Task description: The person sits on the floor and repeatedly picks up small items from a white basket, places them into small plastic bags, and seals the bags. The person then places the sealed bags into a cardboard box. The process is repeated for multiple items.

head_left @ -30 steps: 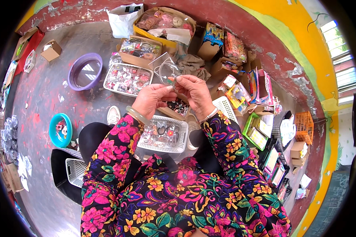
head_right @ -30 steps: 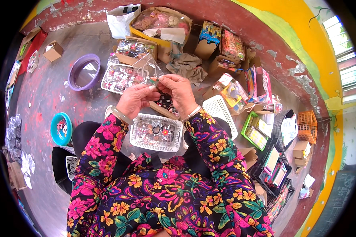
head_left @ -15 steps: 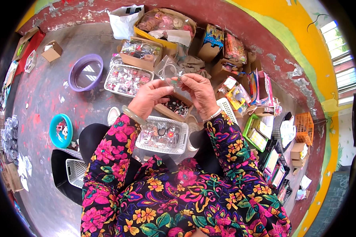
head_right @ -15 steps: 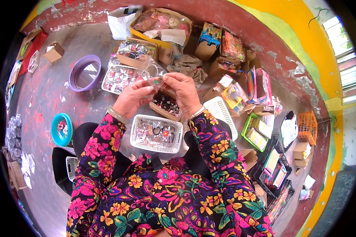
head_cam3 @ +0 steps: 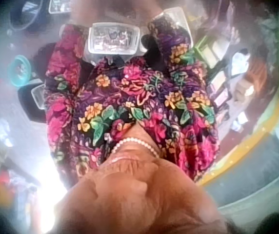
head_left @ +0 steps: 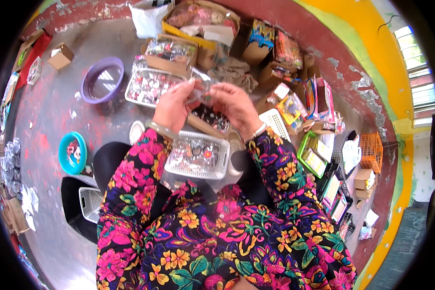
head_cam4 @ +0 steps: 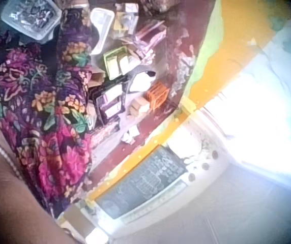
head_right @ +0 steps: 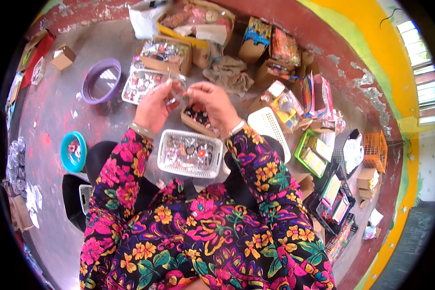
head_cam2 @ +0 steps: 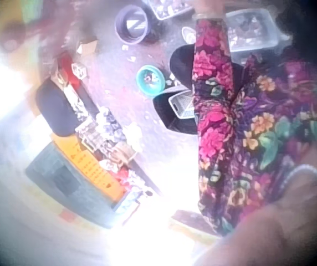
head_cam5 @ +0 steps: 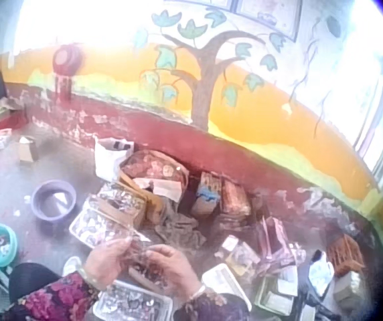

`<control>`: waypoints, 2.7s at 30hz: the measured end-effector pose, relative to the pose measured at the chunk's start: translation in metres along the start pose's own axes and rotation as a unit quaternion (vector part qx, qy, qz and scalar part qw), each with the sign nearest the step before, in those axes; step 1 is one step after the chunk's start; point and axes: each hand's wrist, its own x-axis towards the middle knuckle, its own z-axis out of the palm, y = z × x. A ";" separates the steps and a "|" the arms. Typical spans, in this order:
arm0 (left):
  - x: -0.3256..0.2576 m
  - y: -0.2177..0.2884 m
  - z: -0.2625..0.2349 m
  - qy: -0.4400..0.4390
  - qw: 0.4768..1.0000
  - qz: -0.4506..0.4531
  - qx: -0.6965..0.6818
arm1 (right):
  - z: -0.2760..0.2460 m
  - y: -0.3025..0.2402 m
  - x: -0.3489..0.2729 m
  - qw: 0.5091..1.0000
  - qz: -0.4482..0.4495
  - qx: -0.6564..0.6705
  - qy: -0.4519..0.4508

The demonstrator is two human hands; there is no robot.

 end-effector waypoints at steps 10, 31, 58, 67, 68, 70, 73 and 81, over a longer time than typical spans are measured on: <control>0.007 0.032 -0.032 0.101 0.993 0.065 0.005 | -0.044 0.036 -0.002 0.953 -0.003 -0.300 0.050; -0.026 0.054 -0.043 0.084 0.996 0.035 0.004 | -0.012 0.248 0.020 0.797 -0.020 -0.598 -0.083; -0.005 0.034 -0.036 0.038 0.999 -0.012 -0.024 | -0.015 -0.021 -0.046 0.772 -0.210 -0.600 -0.019; 0.007 0.024 -0.033 0.049 0.999 -0.013 -0.012 | -0.217 -0.012 -0.136 0.719 -0.020 -0.625 0.304; 0.008 0.022 -0.032 0.054 0.998 -0.016 -0.009 | -0.230 -0.002 -0.147 0.721 0.002 -0.616 0.316; 0.002 0.025 -0.034 0.075 0.997 -0.019 0.002 | -0.247 0.029 -0.152 0.735 0.041 -0.593 0.326; 0.010 0.016 -0.030 0.067 0.997 -0.036 0.007 | -0.281 0.082 -0.158 0.712 0.057 -0.619 0.328; 0.003 0.023 -0.039 0.059 0.997 -0.034 0.047 | -0.273 0.171 -0.118 0.695 0.151 -0.581 0.395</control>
